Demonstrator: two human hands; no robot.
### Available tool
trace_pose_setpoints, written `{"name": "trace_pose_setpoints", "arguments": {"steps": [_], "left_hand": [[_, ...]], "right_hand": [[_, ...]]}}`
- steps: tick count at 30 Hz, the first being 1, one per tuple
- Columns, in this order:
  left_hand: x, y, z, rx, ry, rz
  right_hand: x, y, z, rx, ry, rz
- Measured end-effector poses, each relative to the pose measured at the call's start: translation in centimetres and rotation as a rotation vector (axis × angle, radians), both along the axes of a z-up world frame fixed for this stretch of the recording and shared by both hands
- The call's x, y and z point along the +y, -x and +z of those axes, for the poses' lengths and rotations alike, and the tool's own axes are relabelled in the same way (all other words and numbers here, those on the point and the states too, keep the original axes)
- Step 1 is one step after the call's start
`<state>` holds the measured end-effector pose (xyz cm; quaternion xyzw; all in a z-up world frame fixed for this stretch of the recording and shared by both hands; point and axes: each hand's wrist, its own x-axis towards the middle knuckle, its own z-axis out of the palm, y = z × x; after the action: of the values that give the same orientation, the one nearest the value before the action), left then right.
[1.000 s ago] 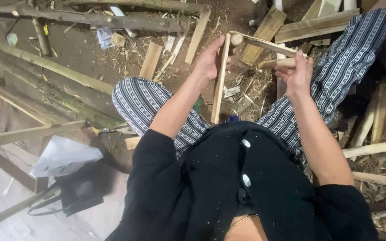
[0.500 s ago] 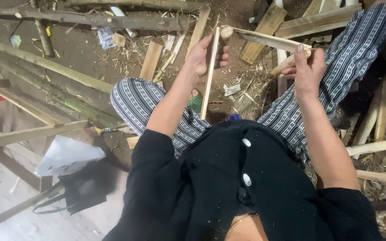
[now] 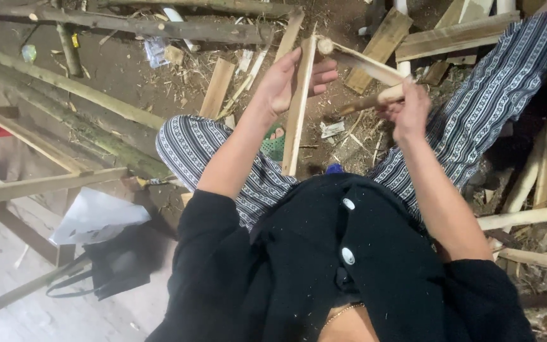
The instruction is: The person sits on the ground assembling a small frame from wooden sticks and flat slats. They hammer a peg into a joint with a mallet, fit sticks into the frame, and then saw a wooden stick to length with a red-handled hand saw, placing cut pieces aside.
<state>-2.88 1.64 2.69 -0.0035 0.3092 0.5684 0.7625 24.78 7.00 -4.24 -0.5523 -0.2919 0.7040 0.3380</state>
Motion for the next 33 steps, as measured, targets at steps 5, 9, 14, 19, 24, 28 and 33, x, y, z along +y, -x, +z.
{"name": "trace_pose_setpoints", "arguments": {"steps": [5, 9, 14, 19, 24, 28, 33], "left_hand": [[0.3, -0.5, 0.7, 0.192, 0.037, -0.06], [0.6, -1.7, 1.3, 0.358, 0.075, -0.057], [1.3, -4.5, 0.2, 0.584, 0.22, -0.177], [1.5, -5.8, -4.6, 0.728, 0.229, -0.272], [2.1, -5.7, -6.8, 0.796, 0.126, -0.291], [2.2, -5.7, -5.8, 0.742, 0.193, -0.297], [1.7, -4.9, -5.3, 0.723, 0.199, -0.283]], "right_hand": [[-2.1, 3.3, -0.9, 0.225, 0.347, -0.007], [-4.0, 5.4, -4.9, 0.407, 0.426, 0.186], [-4.9, 6.4, -5.3, 0.0, 0.32, 0.646], [-3.9, 5.7, -9.7, -0.595, -0.179, 1.215], [-1.6, 5.0, -6.2, -0.485, 0.035, 0.695], [-0.8, 3.3, -3.2, -0.431, -0.081, 0.568], [-0.4, 2.8, -3.0, -0.671, -0.017, 0.656]]}}
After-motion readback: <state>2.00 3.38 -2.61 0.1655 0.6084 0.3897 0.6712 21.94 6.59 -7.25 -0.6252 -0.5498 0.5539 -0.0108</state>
